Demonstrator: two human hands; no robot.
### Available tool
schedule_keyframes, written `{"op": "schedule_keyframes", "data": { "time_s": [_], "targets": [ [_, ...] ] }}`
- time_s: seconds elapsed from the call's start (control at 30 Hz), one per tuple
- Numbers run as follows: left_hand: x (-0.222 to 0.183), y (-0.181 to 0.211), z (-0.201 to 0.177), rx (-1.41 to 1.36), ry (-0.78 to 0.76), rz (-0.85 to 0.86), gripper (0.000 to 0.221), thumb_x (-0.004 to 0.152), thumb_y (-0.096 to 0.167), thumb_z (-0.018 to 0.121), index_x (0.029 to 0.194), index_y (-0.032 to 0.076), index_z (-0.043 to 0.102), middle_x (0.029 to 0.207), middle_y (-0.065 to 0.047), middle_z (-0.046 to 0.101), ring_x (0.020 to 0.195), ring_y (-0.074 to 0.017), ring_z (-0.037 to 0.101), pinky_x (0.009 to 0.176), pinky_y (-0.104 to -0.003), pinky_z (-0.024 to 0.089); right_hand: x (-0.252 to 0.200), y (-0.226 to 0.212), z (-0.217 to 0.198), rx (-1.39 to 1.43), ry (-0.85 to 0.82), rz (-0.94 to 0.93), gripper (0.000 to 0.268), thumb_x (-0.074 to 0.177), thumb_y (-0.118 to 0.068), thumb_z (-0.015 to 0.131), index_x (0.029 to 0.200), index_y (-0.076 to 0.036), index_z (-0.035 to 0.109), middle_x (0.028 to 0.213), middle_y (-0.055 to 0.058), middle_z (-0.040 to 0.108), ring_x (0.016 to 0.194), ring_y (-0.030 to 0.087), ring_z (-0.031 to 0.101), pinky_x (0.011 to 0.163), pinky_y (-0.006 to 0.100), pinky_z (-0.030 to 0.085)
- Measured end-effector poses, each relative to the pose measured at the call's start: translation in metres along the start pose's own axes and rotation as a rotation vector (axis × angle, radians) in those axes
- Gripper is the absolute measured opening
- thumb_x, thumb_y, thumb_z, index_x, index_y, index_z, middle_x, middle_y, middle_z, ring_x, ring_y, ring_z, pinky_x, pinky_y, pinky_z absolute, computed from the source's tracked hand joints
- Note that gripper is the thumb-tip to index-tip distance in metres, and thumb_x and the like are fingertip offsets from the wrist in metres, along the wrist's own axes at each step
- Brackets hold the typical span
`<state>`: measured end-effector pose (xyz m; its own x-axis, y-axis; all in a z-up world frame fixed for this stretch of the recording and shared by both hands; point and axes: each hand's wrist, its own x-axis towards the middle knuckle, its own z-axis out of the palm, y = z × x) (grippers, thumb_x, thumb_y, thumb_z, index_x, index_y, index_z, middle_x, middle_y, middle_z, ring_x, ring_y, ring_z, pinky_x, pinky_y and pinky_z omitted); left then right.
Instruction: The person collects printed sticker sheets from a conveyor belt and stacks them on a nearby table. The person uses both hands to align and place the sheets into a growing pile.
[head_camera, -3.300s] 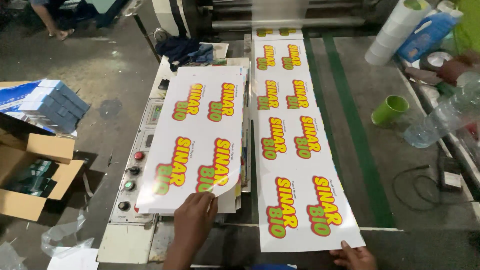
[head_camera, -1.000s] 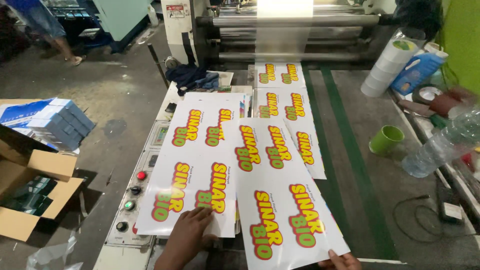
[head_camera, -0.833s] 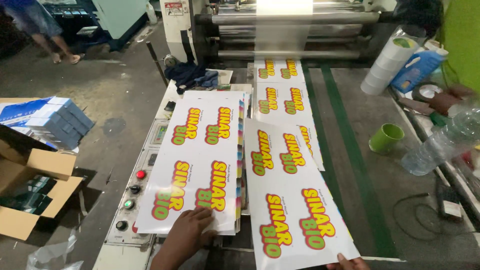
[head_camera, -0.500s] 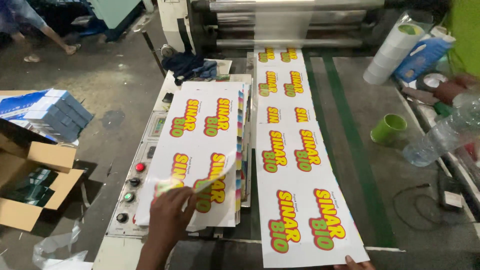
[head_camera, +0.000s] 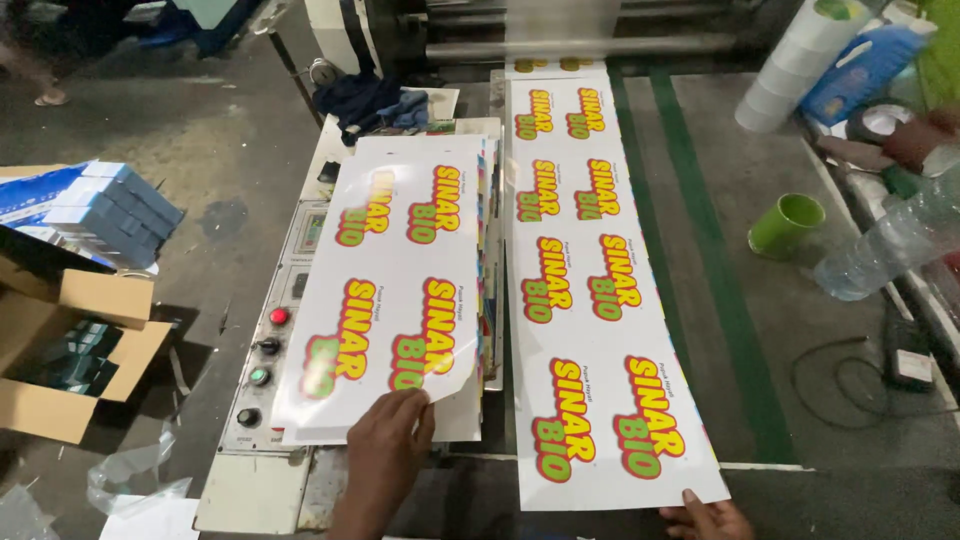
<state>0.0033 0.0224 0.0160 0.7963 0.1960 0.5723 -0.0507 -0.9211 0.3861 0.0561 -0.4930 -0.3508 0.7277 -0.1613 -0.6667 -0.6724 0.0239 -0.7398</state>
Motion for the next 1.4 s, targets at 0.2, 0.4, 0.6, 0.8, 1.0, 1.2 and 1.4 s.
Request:
{"op": "schedule_keyframes", "data": {
  "time_s": [0.2,0.4,0.6,0.8,1.0,1.2,1.4],
  "targets": [
    [-0.016,0.001,0.016,-0.020,-0.026,-0.073,0.013,0.081,0.013,0.079,0.089,0.005,0.072,0.091,-0.010,0.076,0.086,-0.0305,0.073,0.073,-0.042,0.058,0.009,-0.028,0.027,0.027,-0.029,-0.060,0.045,0.095,-0.011,0.066,0.139,-0.006,0.058,0.106,0.018,0.076,0.083,0.031,0.076,0.061,0.045,0.061],
    [-0.019,0.002,0.017,-0.065,0.011,-0.093,0.013,0.080,0.011,0.078,0.091,0.006,0.072,0.092,-0.011,0.076,0.086,-0.0313,0.073,0.075,-0.043,0.058,0.005,-0.022,0.041,0.058,-0.097,-0.169,0.042,0.094,-0.009,0.066,0.135,-0.002,0.061,0.103,0.018,0.077,0.080,0.031,0.077,0.056,0.043,0.060],
    [-0.019,0.004,0.017,-0.091,0.016,-0.093,0.013,0.080,0.012,0.078,0.091,0.008,0.072,0.093,-0.010,0.076,0.087,-0.0311,0.073,0.076,-0.043,0.057,-0.032,-0.087,0.078,-0.006,-0.067,-0.253,0.033,0.096,-0.013,0.066,0.124,0.005,0.065,0.097,0.019,0.077,0.079,0.029,0.076,0.060,0.042,0.060],
    [-0.018,0.005,0.018,-0.085,0.027,-0.083,0.013,0.080,0.013,0.079,0.091,0.008,0.072,0.093,-0.009,0.077,0.087,-0.0304,0.073,0.076,-0.042,0.057,-0.052,-0.153,0.107,0.023,-0.133,-0.293,0.030,0.097,-0.020,0.068,0.114,0.004,0.065,0.098,0.019,0.074,0.080,0.026,0.074,0.063,0.039,0.057],
    [-0.015,0.009,0.010,-0.108,0.088,-0.096,0.015,0.080,0.010,0.078,0.093,0.008,0.072,0.094,-0.010,0.076,0.087,-0.0298,0.074,0.075,-0.041,0.059,-0.072,-0.177,0.105,0.003,-0.097,-0.119,0.043,0.100,-0.031,0.062,0.130,0.000,0.060,0.107,0.018,0.076,0.087,0.026,0.073,0.068,0.039,0.058],
    [-0.014,0.024,0.023,-0.253,0.030,-0.049,0.019,0.078,0.007,0.080,0.095,0.009,0.072,0.096,-0.009,0.076,0.087,-0.0291,0.075,0.072,-0.038,0.061,-0.057,-0.145,0.103,-0.073,-0.195,0.015,0.056,0.095,-0.031,0.064,0.144,-0.005,0.057,0.114,0.021,0.078,0.086,0.028,0.075,0.069,0.042,0.059],
    [-0.026,0.068,0.061,-0.315,-0.084,0.103,0.017,0.081,0.008,0.080,0.093,0.008,0.069,0.094,-0.009,0.073,0.086,-0.0299,0.072,0.073,-0.040,0.057,-0.096,-0.146,0.167,-0.126,-0.617,-0.229,0.058,0.090,-0.030,0.068,0.143,-0.007,0.059,0.113,0.014,0.080,0.082,0.021,0.076,0.065,0.035,0.059]
  ]
}}
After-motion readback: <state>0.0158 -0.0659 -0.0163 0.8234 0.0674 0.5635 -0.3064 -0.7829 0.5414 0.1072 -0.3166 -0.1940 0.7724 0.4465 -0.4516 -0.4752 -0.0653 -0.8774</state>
